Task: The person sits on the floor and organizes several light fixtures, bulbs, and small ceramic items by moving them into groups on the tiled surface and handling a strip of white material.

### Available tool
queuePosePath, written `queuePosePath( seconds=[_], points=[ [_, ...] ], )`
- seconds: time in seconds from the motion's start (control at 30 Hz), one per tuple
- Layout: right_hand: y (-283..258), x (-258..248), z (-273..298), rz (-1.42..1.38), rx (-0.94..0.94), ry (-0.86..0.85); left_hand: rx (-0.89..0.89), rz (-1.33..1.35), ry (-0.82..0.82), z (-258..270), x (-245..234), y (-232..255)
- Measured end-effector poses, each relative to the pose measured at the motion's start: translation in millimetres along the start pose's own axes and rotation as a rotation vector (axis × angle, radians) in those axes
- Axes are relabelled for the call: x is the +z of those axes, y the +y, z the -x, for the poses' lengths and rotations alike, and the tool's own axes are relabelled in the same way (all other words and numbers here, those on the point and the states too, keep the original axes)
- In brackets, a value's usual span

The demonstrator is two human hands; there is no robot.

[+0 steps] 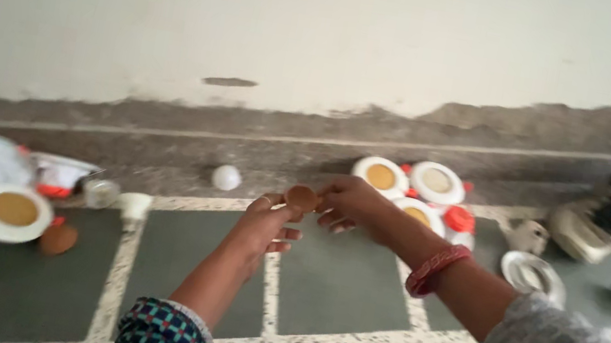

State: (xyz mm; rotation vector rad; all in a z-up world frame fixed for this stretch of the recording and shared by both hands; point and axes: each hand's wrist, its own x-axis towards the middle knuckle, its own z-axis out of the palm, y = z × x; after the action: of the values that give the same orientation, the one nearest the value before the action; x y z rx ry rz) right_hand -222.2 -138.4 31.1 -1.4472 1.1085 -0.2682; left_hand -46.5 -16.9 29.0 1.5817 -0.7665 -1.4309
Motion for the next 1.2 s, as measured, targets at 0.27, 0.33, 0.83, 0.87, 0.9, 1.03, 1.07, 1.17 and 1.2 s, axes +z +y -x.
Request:
queuePosePath(
  seconds=[0.27, 0.33, 0.83, 0.87, 0.9, 1.03, 1.07, 1.17, 1.2],
  points=[
    [4, -126, 88, 0.05, 0.069, 0.173, 0.129, -0.106, -0.31, -13, 129, 39],
    [13, -155, 111, 0.049, 0.047, 0.187, 0.095, -0.17, -0.297, -12, 162, 48],
    [160, -330, 311, 0.054, 0.23, 0.518, 0.177, -0.525, -0.613, 4, 455, 0],
    [172, -337, 320, 0.064, 0.254, 0.539, 0.21, -0.577, -0.627, 4, 474, -8],
    [185, -344, 329, 0.043, 0.283, 0.557, 0.216, -0.607, -0.643, 5, 493, -18],
    [235, -361, 358, -0.016, 0.346, 0.626, 0.325, -0.776, -0.656, 8, 555, -60],
    [246, -363, 364, -0.024, 0.348, 0.642, 0.372, -0.83, -0.644, 8, 565, -71],
    [275, -369, 371, -0.029, 0.364, 0.633, 0.457, -0.936, -0.578, 11, 582, -95],
    [284, -369, 371, -0.042, 0.388, 0.646, 0.439, -0.971, -0.592, 12, 585, -99]
  ],
)
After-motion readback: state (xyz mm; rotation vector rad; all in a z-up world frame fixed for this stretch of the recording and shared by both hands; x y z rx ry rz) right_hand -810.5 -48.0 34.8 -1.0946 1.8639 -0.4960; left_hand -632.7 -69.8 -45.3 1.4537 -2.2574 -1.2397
